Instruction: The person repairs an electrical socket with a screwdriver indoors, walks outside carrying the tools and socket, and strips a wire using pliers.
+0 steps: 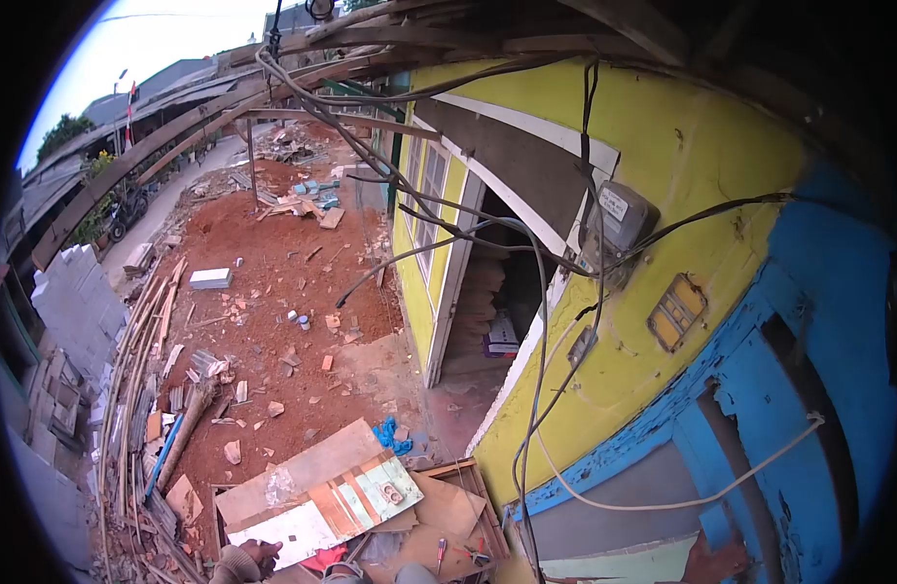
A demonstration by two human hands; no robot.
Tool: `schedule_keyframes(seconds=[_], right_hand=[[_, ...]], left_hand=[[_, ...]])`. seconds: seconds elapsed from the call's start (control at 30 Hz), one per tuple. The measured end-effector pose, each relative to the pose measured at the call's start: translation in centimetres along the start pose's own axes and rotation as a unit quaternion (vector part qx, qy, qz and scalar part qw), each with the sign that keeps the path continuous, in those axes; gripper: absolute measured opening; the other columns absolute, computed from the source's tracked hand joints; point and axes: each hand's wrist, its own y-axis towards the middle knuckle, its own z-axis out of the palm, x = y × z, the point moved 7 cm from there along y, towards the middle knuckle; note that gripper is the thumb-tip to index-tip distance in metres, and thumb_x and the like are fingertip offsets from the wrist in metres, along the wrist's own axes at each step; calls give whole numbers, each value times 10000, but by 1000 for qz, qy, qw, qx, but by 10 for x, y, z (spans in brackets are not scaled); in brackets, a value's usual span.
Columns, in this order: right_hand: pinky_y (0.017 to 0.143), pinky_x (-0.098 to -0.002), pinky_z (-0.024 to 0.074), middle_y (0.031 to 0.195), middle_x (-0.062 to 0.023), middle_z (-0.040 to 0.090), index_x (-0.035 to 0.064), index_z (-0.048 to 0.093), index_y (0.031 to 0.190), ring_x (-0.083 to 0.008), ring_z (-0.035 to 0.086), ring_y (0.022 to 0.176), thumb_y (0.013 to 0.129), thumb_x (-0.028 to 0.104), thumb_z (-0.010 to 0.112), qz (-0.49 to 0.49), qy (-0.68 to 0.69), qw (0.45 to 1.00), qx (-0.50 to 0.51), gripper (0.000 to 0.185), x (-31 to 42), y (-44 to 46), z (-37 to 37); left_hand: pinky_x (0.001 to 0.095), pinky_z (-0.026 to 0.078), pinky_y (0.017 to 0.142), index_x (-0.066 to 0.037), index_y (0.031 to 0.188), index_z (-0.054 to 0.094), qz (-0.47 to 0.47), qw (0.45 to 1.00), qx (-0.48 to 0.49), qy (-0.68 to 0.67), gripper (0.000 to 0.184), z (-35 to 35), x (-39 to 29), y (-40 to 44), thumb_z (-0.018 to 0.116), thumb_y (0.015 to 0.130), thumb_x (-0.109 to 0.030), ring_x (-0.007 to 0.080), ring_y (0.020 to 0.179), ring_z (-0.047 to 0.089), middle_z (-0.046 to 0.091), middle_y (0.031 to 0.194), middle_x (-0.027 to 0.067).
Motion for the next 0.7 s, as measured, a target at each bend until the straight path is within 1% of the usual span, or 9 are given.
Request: schedule_keyframes(seconds=[0.07,0.2,0.3,0.33,0.4,0.5,0.53,0.6,0.7], right_hand=[[944,-677,417,1129,-251,628,51,674,1156,-474,599,1018,810,679,656,6,-4,1000,25,717,-4,-1,-3],[887,-638,436,1061,-229,636,58,669,1138,-443,607,932,779,729,647,33,27,996,82,761,-19,-7,1],[1019,-538,359,1270,-153,588,68,602,1270,-382,501,1193,787,550,760,122,102,969,188,700,-35,-24,18],[864,-457,430,1197,-61,657,100,629,1232,-288,614,998,786,507,787,92,74,979,167,624,-26,6,2],[836,-433,436,1156,-28,670,128,651,1204,-241,631,994,769,489,813,83,71,981,159,588,-22,15,1],[809,-411,427,1102,-20,670,140,677,1155,-236,625,958,736,469,846,85,102,984,122,559,-18,22,-7],[801,-398,422,1091,-21,671,145,680,1154,-228,624,944,734,486,842,70,111,986,106,565,-17,25,-7],[792,-402,436,1053,-5,669,169,693,1139,-238,623,904,721,582,814,67,99,988,102,600,-19,22,-4],[821,-455,435,1063,-9,657,204,685,1157,-271,609,926,713,614,801,86,85,985,123,615,-20,16,0]], left_hand=[[330,514,611,22,939,668,40,975,95,194,549,72,-50,-24,691,885,-524,177,647,635,659,733,78],[339,521,663,-47,1029,714,43,791,285,539,733,163,-79,-64,597,820,-740,190,783,657,707,892,73],[351,533,710,-12,1092,695,108,705,331,618,763,150,-34,-5,627,813,-719,206,823,667,712,926,101],[355,536,713,-9,1100,693,114,692,333,630,767,146,-34,-19,635,807,-717,210,821,671,715,932,111],[365,541,721,-5,1116,688,95,689,310,648,777,139,-75,-76,651,796,-711,218,816,678,722,946,130],[416,492,901,28,1138,685,1,642,271,717,927,116,-103,-110,598,749,-809,321,996,667,707,1071,216],[431,489,903,30,1156,674,30,669,308,676,920,114,-110,-127,596,761,-797,332,996,664,700,1066,246],[436,485,909,-4,1198,668,73,587,324,739,841,70,-84,-107,594,804,-744,336,1004,658,702,1087,227],[423,482,885,-3,1194,665,-5,603,303,738,743,77,-133,-188,619,843,-656,334,986,652,703,1043,241]])
